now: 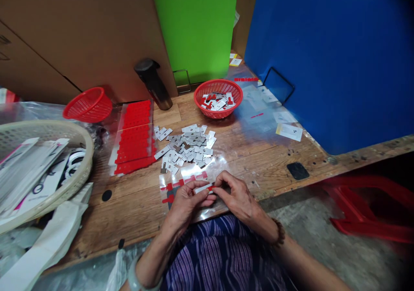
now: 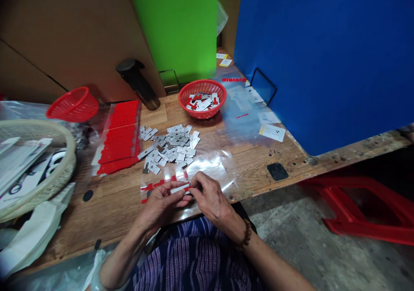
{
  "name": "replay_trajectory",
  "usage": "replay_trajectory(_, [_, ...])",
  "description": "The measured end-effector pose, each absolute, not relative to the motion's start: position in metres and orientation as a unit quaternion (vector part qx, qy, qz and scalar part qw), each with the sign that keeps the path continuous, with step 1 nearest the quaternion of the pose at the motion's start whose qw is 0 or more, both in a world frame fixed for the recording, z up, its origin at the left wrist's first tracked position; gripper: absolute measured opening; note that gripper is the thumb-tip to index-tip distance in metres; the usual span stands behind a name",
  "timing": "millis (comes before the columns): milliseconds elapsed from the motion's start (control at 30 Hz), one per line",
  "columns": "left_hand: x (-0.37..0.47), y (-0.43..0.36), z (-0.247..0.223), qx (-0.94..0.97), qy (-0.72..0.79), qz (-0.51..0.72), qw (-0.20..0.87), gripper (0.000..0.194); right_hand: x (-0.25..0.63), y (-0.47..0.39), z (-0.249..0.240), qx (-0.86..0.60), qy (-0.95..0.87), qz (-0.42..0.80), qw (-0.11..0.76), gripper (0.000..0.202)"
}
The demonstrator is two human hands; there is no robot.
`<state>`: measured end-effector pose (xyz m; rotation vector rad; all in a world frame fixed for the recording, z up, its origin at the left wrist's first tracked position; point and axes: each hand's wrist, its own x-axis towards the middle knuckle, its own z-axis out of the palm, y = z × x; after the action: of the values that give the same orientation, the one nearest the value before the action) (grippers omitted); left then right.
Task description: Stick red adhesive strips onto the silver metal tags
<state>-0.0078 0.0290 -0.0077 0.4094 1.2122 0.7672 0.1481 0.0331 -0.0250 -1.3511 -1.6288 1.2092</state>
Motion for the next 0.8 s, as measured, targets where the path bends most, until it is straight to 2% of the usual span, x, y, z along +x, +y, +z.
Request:
replay_trajectory(367, [-0.01,0.027,-0.016,0.24,0.559,0.364,0.705,0.046,0.143,0.031,-0.024,-0.54,-0.602,0.472,0.351,0.009])
replay_trajectory(800, [-0.008,0.03,-0.02,0.293,0.58,0.384,0.656,0.038,0.134,0.026,-0.019,-0.569,-0.567,0.46,0.378,0.012])
